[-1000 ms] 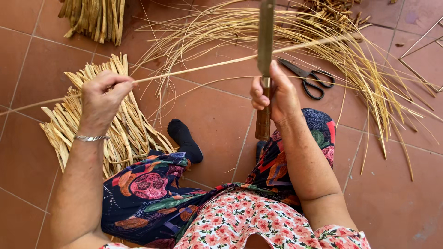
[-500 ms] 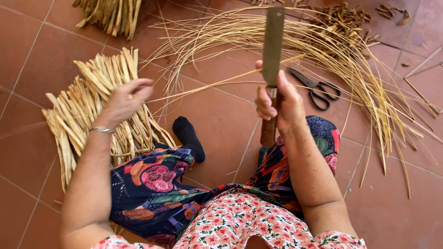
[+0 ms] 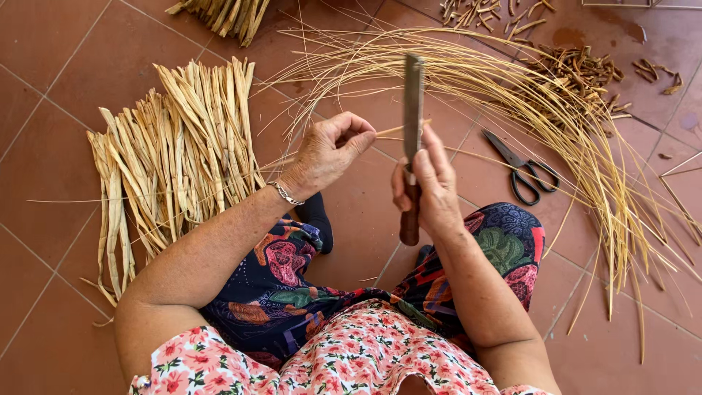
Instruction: The person sits on a tiled floor and uses a knife to split dried bamboo stalks into thin strips. They repeatedly shave and separate the stalks, then gather the resulting strips into a bundle.
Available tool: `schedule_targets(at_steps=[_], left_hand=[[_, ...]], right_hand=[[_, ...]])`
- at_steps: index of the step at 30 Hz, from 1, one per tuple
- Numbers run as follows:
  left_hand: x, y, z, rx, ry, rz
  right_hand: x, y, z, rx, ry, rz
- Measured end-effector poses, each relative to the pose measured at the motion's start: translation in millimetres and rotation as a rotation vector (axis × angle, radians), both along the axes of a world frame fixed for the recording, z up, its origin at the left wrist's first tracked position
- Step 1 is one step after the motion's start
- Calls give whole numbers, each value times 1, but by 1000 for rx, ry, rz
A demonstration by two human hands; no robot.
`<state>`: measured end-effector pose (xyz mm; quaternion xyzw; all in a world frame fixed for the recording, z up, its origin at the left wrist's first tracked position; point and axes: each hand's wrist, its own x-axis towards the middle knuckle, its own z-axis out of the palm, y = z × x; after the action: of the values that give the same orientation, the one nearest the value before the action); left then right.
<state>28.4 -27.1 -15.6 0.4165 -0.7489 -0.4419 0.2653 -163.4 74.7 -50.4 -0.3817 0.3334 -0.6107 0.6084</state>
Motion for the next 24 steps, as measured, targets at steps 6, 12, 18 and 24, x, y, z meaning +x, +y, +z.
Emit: schedule_targets(at_steps=[6,12,18,24], left_hand=[[5,1,3,-16,-19,29],[-3,4,-5,-10,135,-35],[-7,2,-7,57,180,-62],[-3,5,0,97,195,-49]], right_hand=[[-14,0,6,-4,-160,20],[-8,1,12,-7,-232,86],[3,4,12,-20,-100,114],[4,6,9,-82,204,-32]])
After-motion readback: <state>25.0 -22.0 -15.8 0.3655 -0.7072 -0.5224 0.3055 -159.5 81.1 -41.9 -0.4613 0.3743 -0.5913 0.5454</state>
